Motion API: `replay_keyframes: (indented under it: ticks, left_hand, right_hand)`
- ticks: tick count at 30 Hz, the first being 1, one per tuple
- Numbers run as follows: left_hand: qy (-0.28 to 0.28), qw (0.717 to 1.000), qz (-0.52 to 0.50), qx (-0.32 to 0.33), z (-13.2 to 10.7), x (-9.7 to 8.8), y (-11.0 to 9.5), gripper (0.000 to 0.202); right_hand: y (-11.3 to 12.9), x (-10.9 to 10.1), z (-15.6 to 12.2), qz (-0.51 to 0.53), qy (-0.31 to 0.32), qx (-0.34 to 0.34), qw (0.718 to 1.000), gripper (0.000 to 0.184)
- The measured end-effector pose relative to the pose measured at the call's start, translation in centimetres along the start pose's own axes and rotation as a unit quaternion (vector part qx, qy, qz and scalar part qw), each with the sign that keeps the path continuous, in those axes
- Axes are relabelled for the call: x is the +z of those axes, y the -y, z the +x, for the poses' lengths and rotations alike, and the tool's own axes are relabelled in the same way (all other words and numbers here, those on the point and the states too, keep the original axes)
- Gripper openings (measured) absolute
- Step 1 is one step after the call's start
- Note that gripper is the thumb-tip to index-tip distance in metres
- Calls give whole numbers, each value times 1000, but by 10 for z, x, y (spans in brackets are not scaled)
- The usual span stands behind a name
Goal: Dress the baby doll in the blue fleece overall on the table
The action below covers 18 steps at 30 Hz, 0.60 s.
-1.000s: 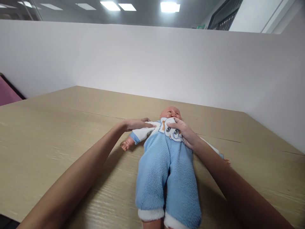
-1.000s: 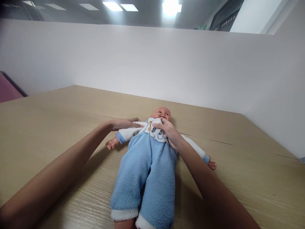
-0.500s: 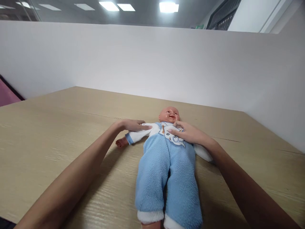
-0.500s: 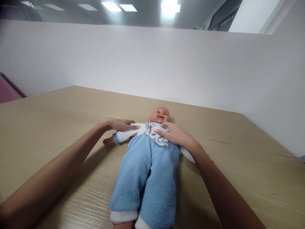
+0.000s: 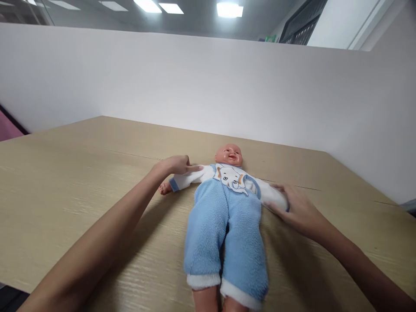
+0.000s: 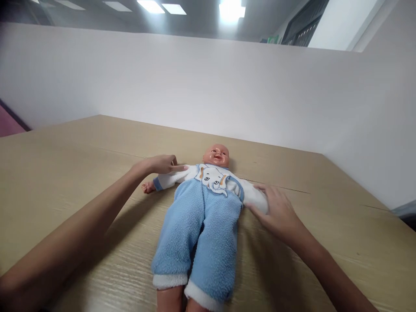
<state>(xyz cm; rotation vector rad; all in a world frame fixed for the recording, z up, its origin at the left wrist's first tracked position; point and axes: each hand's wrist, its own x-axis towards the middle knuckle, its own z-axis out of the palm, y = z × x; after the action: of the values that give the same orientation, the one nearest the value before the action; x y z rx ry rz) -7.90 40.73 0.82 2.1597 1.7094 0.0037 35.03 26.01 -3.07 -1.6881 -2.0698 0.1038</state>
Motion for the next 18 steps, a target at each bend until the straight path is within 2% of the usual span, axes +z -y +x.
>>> replay_keyframes:
  ticks: [2,4,5,7,8,10,12,14,16,18]
  left_hand:
    - [-105,994,11,21,-13,-4,-24,83]
    - [-213,971,1,106,-25,-1,-61,72]
    - [-244,956,-13,164,-29,3,-83,64]
    - [-262,924,-14,279,-32,16,-129,51]
    - [-259,912,7,317,-31,24,-149,44]
    - [-236,910,60,337,-24,40,-180,35]
    - [-204,915,108,330,-14,52,-193,29]
    - [-190,915,128,332,-6,60,-192,24]
    - [-205,911,103,344,-3,63,-186,19]
    - [-228,903,42,362,-4,65,-180,17]
  right_hand:
    - [-32,2,-21,-1,6,11,1000,60]
    - [-53,4,-36,8,-3,13,1000,61]
    - [-59,5,-41,15,-9,12,1000,60]
    - [-60,6,-47,34,-16,13,999,56]
    - [-56,4,-49,47,-17,18,999,53]
    - [-46,0,-49,82,-20,40,996,51]
    - [-36,-5,-48,125,-32,78,989,51]
    - [-27,-9,-43,188,-49,106,975,53]
    - [-19,-9,-32,292,-65,110,948,56]
    - [-10,-7,-15,405,-89,102,904,57]
